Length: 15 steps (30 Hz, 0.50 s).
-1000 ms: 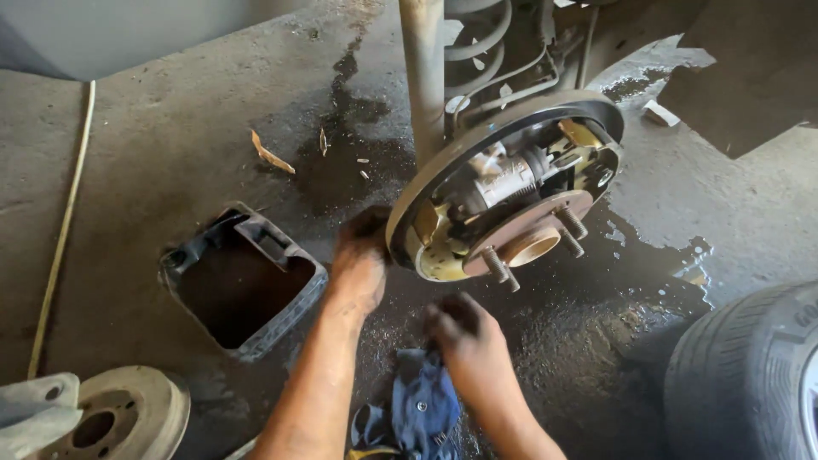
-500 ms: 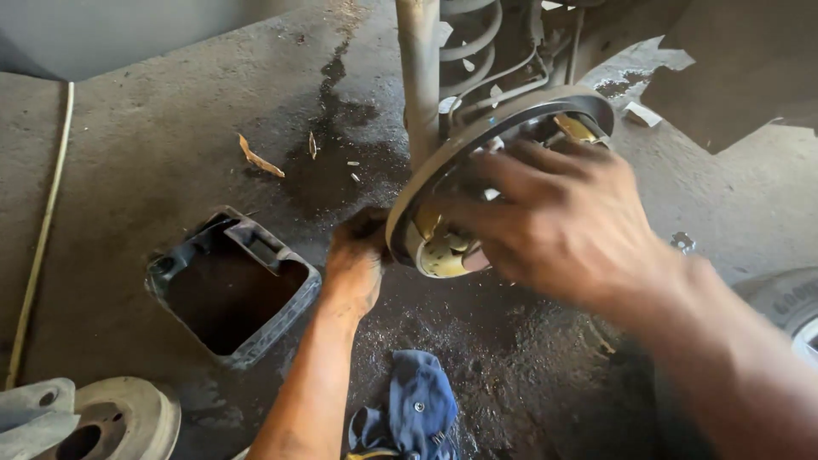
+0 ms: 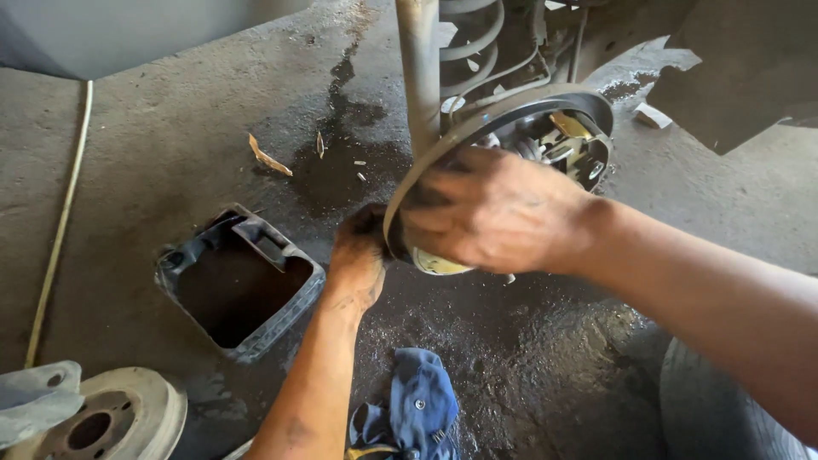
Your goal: Replace the brake shoes and springs on a vehicle's drum brake assembly.
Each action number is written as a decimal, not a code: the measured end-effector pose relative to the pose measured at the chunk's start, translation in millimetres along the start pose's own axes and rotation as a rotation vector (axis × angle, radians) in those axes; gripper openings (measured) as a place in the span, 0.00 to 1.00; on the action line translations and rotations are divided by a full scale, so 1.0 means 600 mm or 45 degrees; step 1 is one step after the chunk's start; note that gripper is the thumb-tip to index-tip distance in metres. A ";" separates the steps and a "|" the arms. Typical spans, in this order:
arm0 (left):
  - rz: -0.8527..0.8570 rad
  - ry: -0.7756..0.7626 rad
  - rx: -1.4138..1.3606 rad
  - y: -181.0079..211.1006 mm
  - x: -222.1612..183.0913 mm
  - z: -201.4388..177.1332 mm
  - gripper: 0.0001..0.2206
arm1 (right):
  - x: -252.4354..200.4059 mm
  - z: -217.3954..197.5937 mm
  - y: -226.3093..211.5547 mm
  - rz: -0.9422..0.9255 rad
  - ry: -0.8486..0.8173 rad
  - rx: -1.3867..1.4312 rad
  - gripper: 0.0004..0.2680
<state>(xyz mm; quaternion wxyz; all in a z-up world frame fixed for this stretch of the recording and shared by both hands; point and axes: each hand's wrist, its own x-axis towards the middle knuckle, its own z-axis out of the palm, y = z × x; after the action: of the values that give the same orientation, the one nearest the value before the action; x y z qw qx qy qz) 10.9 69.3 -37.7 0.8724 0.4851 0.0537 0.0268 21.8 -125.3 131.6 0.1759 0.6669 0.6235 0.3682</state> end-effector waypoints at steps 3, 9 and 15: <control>0.057 -0.037 -0.083 -0.004 0.007 0.002 0.03 | -0.020 0.020 -0.001 -0.105 -0.012 -0.097 0.09; -0.050 -0.108 -0.214 -0.018 0.025 -0.019 0.10 | -0.031 0.010 0.005 -0.140 0.120 0.024 0.09; -0.071 -0.164 -0.089 -0.018 0.015 -0.011 0.11 | -0.030 0.006 0.006 -0.125 0.153 -0.008 0.08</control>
<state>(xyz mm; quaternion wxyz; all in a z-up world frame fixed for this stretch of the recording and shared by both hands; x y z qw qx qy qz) 19.0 70.0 -51.2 0.8908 0.4536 0.0099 -0.0269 27.6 -142.5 126.8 0.1583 0.6117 0.6636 0.4005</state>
